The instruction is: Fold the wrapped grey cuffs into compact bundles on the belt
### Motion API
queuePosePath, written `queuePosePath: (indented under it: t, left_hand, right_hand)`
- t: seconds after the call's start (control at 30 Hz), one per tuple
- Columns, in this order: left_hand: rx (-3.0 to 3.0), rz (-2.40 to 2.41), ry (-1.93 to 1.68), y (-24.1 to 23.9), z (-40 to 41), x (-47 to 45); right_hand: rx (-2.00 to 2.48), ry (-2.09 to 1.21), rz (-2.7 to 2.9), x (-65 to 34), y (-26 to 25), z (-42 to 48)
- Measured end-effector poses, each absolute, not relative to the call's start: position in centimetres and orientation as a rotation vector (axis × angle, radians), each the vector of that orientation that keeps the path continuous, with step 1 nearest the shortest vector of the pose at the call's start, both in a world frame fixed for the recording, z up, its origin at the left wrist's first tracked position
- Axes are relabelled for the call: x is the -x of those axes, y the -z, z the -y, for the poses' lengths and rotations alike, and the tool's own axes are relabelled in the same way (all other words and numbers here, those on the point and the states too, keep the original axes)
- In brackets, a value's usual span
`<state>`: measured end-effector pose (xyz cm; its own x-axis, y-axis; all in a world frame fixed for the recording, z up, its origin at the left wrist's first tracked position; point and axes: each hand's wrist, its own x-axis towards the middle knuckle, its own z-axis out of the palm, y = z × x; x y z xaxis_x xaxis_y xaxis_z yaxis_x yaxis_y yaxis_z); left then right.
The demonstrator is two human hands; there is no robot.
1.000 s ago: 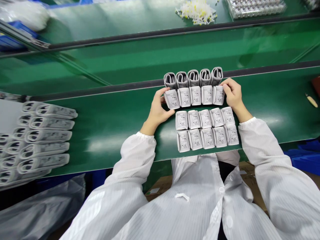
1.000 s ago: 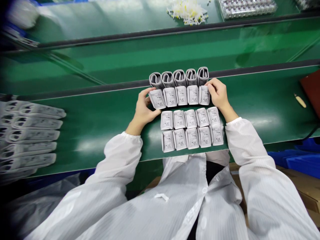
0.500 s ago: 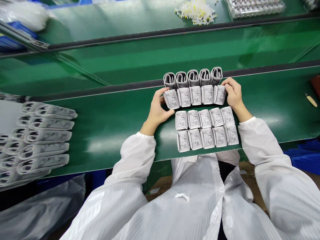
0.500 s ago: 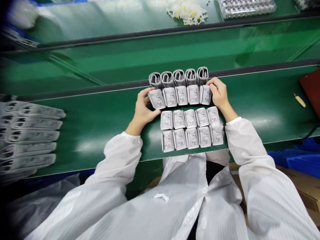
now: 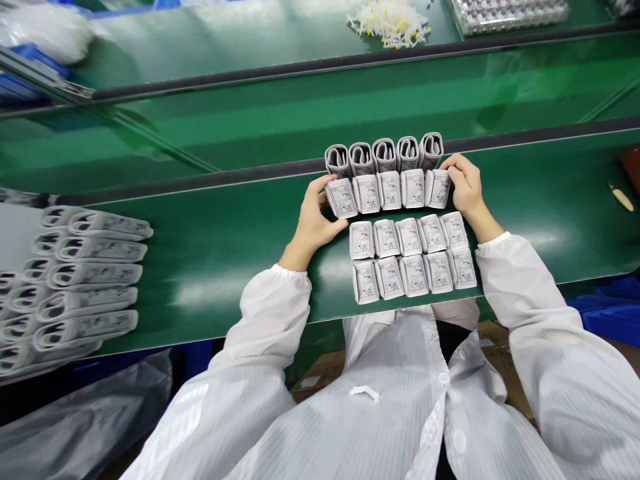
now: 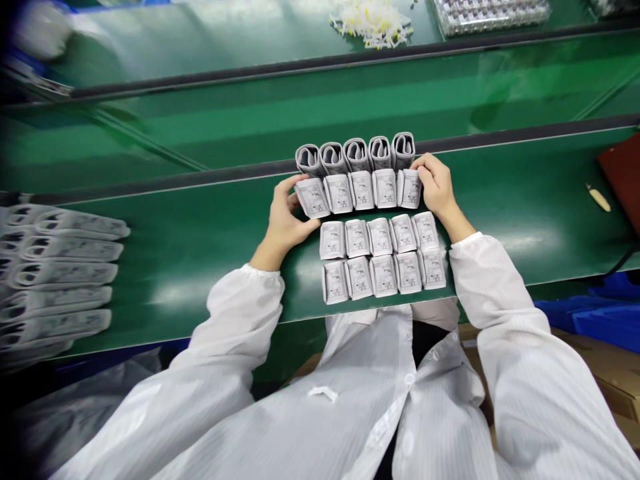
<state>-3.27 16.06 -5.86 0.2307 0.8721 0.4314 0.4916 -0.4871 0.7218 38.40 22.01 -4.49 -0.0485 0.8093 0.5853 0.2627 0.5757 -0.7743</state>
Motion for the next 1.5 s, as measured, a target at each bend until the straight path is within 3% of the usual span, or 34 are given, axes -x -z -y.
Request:
queuePosePath:
  t: [0.87,1.13,1.5]
  left_hand:
    - [-2.090,-1.216,-1.149,6.0,-16.2,3.4]
    - [-2.052,-1.253,-1.162,5.7,-15.9,3.2]
    - [-2.086,-1.163,-1.511,6.7,-15.8,4.1]
  right_hand:
    - [0.940,-0.503,1.649,-38.3,4.2,-21.7]
    - [0.944,-0.557,1.572,-37.0,1.7,-20.2]
    - [0.990,-0.511,1.414,-35.3,-1.0,-16.9]
